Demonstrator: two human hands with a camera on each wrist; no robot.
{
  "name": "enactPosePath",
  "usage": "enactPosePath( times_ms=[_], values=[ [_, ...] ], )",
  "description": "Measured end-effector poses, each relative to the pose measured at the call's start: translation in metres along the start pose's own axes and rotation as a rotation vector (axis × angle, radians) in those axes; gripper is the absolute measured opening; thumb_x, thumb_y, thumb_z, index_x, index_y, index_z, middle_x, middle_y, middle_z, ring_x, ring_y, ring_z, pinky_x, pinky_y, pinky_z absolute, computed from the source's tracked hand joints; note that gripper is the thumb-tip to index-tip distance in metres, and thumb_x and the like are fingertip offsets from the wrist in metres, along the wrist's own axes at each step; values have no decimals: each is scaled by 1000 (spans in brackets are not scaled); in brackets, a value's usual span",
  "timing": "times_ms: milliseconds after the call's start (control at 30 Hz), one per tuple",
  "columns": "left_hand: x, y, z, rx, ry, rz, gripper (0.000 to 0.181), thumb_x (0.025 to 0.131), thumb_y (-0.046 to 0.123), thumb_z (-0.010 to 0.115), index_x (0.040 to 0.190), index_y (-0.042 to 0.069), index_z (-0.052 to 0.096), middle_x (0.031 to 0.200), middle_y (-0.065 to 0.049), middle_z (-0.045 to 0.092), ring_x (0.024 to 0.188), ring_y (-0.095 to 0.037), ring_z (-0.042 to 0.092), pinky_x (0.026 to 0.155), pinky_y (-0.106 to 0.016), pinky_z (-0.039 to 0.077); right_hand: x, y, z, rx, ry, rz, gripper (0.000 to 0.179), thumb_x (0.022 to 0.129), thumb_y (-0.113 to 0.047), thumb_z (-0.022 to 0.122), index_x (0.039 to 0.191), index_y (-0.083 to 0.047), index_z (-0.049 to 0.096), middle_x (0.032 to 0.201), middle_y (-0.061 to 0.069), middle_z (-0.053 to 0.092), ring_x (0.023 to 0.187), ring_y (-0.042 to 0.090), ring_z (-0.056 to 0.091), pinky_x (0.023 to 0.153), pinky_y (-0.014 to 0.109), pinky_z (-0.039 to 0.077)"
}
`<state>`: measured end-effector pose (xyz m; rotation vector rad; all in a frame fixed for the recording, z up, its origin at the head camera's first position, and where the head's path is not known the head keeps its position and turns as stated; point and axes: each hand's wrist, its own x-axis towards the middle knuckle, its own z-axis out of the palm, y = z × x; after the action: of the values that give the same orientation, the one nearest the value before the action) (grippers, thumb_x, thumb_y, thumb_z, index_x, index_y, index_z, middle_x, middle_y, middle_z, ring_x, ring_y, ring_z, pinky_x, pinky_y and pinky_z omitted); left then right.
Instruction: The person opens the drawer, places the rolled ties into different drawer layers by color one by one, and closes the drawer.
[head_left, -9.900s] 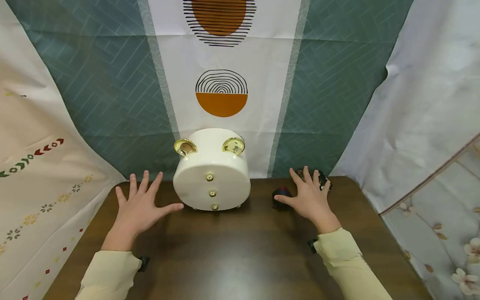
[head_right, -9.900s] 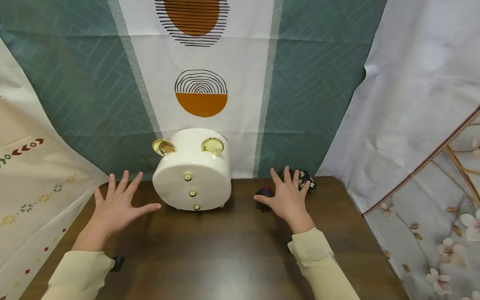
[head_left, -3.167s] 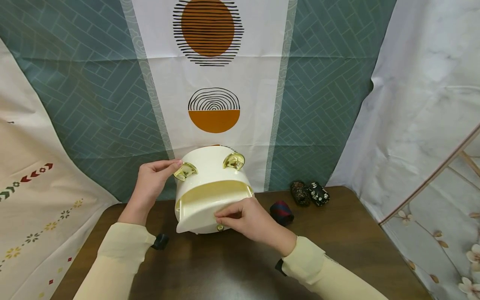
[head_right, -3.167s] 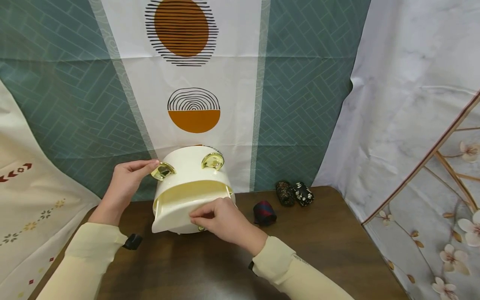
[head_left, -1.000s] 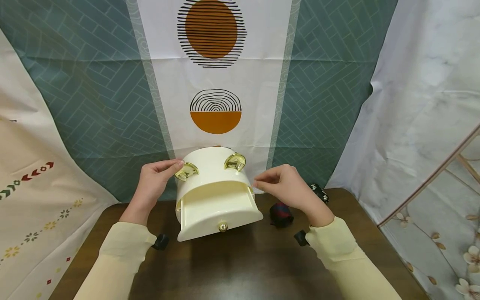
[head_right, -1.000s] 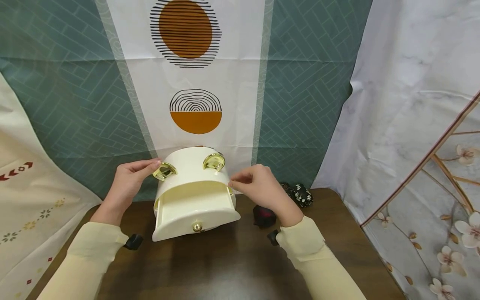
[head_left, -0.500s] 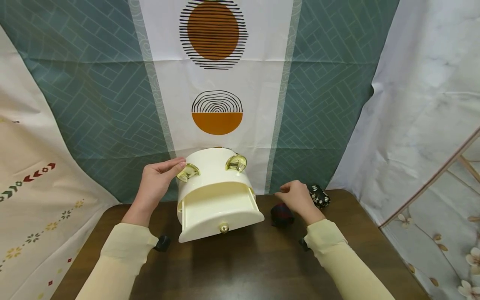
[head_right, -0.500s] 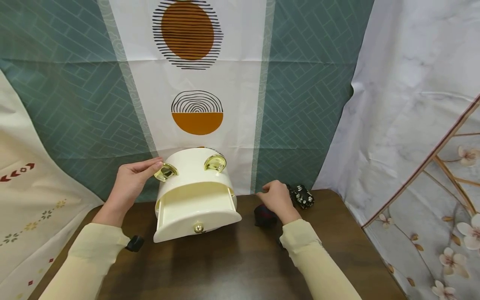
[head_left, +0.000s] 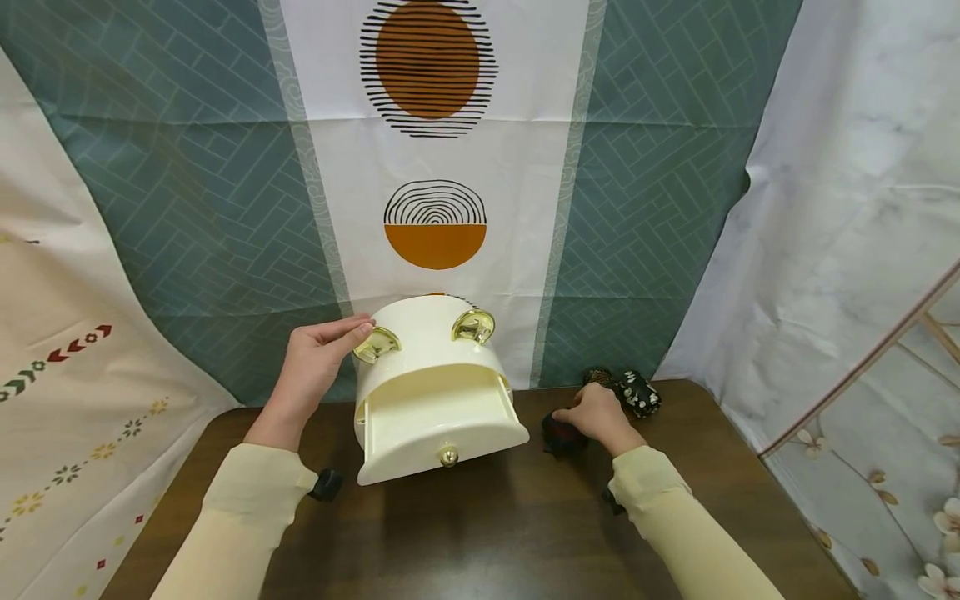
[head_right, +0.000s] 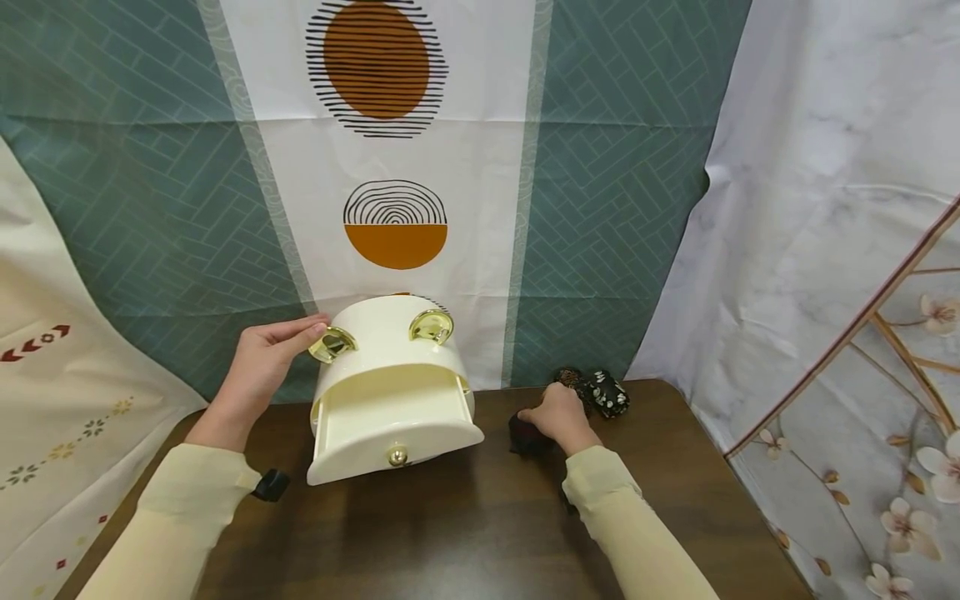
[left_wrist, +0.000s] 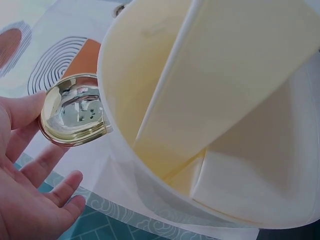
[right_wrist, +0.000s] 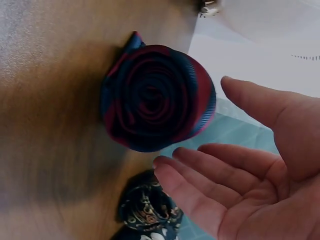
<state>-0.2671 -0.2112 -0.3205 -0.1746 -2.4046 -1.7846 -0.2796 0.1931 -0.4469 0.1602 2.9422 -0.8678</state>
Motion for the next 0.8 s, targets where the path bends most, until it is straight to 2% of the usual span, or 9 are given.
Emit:
enactPosePath(
  times_ms=[100, 167, 333, 500, 700, 800],
  values=[
    [0, -1, 0, 3, -2, -4, 51, 82, 47, 68, 121, 14, 65, 128, -1, 61, 129, -14, 47, 111, -42, 33, -1, 0, 3, 2, -30, 13, 43, 77, -38, 74, 53, -14, 48, 51, -2, 44, 47, 13, 38, 46, 27, 33],
    [0, -1, 0, 2, -4, -10, 51, 81, 47, 68, 120, 15, 66, 128, 0, 61, 128, -14, 47, 111, -42, 33, -1, 0, 5, -1, -34, 18, 48, 77, -39, 74, 50, -17, 41, 48, -5, 35, 45, 12, 33, 45, 26, 30],
    [1, 0, 0, -10, -3, -15, 51, 80, 48, 69, 118, 16, 67, 126, 1, 62, 126, -12, 48, 111, -41, 33, -1, 0, 7, 6, -31, 25, 51, 77, -40, 74, 48, -18, 38, 46, -6, 29, 43, 12, 30, 43, 26, 29],
    [1, 1, 0, -13, -4, -17, 51, 80, 48, 69, 118, 15, 67, 126, 1, 63, 126, -12, 48, 111, -41, 32, 1, 2, 8, 5, -46, 28, 50, 75, -42, 75, 47, -17, 42, 44, -5, 33, 44, 12, 32, 44, 26, 30],
    [1, 0, -1, -12, 0, -19, 51, 80, 49, 69, 118, 15, 67, 124, 3, 64, 126, -12, 48, 110, -41, 33, 3, 5, 9, -11, -80, 27, 41, 73, -45, 77, 59, -9, 63, 53, -1, 52, 54, 16, 45, 49, 27, 36],
    [1, -2, 1, -16, 3, -16, 51, 80, 48, 69, 118, 14, 67, 122, 4, 65, 126, -13, 48, 110, -42, 33, 2, 6, 8, -22, -98, 28, 44, 73, -47, 76, 55, -11, 59, 50, -3, 48, 52, 15, 42, 47, 27, 34]
  ],
)
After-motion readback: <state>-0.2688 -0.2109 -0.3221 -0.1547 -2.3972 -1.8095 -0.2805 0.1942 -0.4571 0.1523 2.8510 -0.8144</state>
